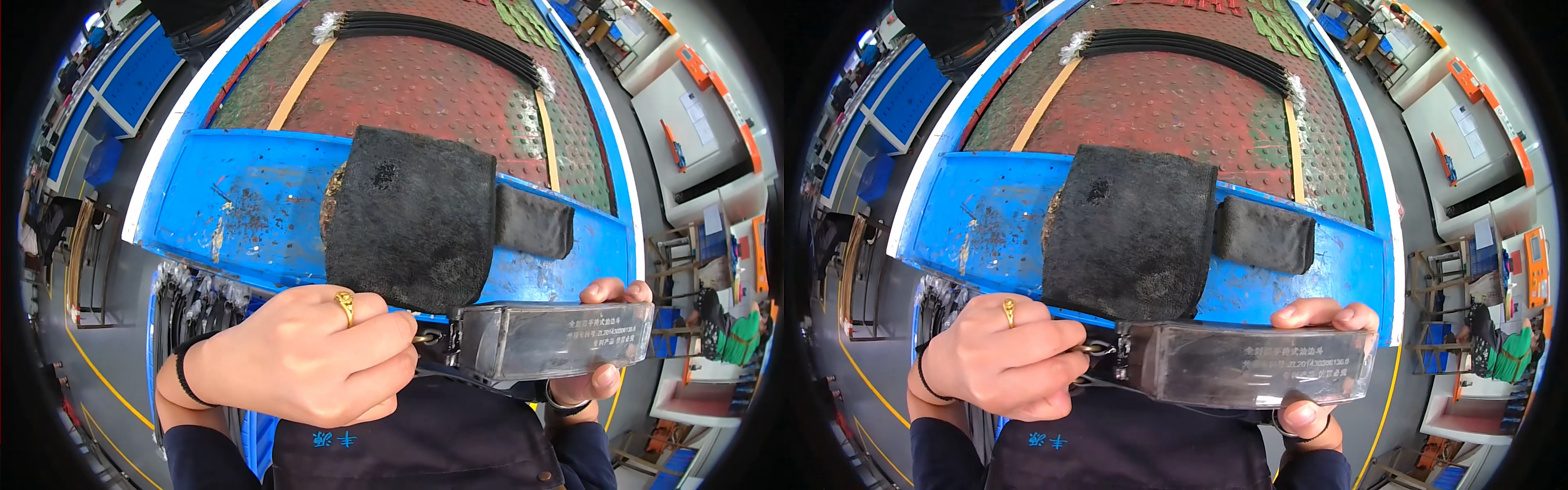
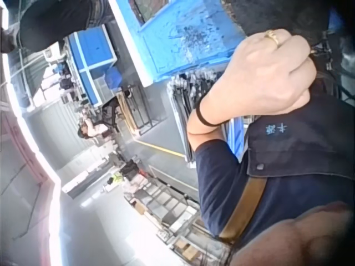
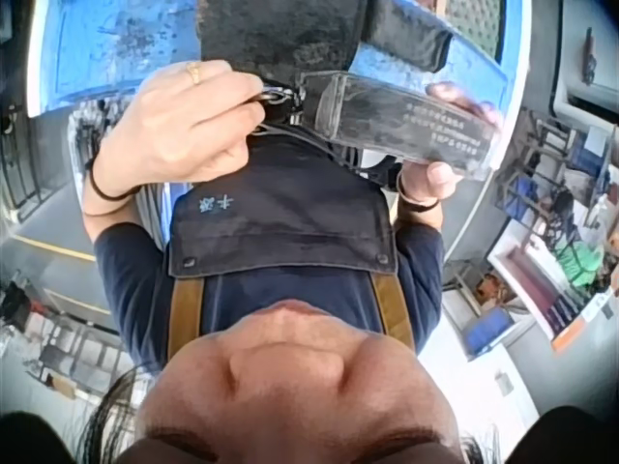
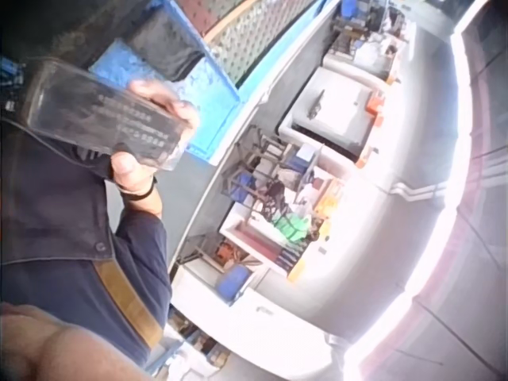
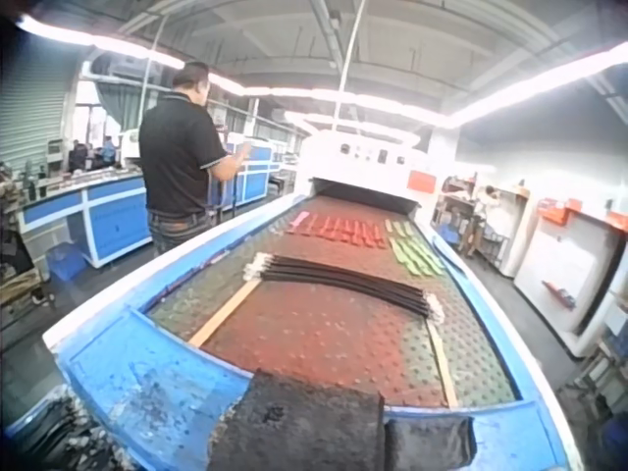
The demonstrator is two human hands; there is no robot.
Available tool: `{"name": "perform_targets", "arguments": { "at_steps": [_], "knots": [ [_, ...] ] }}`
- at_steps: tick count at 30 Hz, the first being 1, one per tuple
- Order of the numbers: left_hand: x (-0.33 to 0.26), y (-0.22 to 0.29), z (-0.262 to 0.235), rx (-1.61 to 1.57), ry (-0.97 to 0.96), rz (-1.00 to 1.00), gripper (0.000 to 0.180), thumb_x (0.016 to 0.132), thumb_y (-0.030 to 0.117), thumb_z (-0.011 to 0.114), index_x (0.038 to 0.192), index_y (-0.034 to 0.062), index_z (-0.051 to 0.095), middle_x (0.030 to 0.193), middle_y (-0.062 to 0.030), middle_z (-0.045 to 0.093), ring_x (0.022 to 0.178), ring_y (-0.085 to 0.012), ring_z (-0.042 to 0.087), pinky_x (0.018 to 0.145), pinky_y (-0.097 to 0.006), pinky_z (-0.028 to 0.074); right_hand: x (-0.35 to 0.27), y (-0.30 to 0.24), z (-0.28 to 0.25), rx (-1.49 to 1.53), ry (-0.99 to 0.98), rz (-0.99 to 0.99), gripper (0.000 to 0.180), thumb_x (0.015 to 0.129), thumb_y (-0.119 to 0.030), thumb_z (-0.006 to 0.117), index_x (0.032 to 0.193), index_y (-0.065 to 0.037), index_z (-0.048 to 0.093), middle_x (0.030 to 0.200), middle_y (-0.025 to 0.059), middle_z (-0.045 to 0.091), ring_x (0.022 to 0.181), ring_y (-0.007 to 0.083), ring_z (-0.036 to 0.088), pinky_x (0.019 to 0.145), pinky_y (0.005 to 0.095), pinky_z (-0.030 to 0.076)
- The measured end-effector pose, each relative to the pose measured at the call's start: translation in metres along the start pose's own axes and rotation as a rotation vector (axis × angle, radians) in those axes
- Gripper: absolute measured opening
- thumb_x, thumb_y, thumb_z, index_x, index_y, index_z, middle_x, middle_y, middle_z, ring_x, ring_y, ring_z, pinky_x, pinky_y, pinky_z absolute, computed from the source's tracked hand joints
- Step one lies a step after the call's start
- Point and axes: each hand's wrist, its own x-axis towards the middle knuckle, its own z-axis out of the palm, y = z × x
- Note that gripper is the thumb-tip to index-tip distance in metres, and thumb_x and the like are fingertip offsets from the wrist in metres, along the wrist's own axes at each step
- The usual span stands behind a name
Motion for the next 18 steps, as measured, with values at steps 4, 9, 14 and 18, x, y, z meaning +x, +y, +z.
{"name": "perform_targets", "arguments": {
  "at_steps": [4, 9, 14, 18],
  "knots": [
    [-0.002, 0.0, 0.0, 0.095, 0.066, 0.037, 0.012, 0.058, 0.013, 0.061, 0.067, 0.0046, 0.06, 0.075, -0.0065, 0.058, 0.048, -0.0118, 0.044, 0.041, -0.023, 0.036, -0.002, 0.006, -0.017, 0.111, 0.094, 0.021, 0.075, 0.062, -0.043, 0.07, 0.118, -0.009, 0.034, 0.102, 0.011, 0.048, 0.088, 0.0187, 0.052, 0.077, 0.0327, 0.05],
    [-0.002, 0.001, 0.003, 0.157, 0.126, 0.112, 0.013, 0.059, 0.016, 0.061, 0.065, 0.0039, 0.06, 0.074, -0.0073, 0.058, 0.046, -0.0108, 0.04, 0.04, -0.022, 0.033, 0.006, -0.003, -0.003, 0.182, 0.215, 0.149, 0.079, 0.056, -0.044, 0.074, 0.116, -0.011, 0.035, 0.096, 0.0118, 0.054, 0.086, 0.0194, 0.052, 0.078, 0.0302, 0.043],
    [0.0, 0.001, 0.001, 0.162, 0.078, 0.144, 0.015, 0.059, 0.017, 0.061, 0.065, 0.0031, 0.061, 0.073, -0.0079, 0.058, 0.047, -0.0106, 0.039, 0.039, -0.022, 0.032, 0.008, -0.008, 0.006, 0.118, 0.076, 0.191, 0.083, 0.053, -0.046, 0.078, 0.116, -0.013, 0.035, 0.096, 0.0122, 0.054, 0.088, 0.0197, 0.051, 0.077, 0.0314, 0.043],
    [0.0, 0.002, -0.001, 0.187, 0.066, 0.163, 0.016, 0.058, 0.018, 0.061, 0.065, 0.0033, 0.061, 0.075, -0.0082, 0.059, 0.047, -0.0106, 0.039, 0.039, -0.022, 0.032, 0.009, -0.007, 0.008, 0.101, 0.042, 0.183, 0.084, 0.053, -0.048, 0.078, 0.117, -0.013, 0.035, 0.096, 0.0124, 0.054, 0.088, 0.0203, 0.051, 0.077, 0.032, 0.043]
  ]
}}
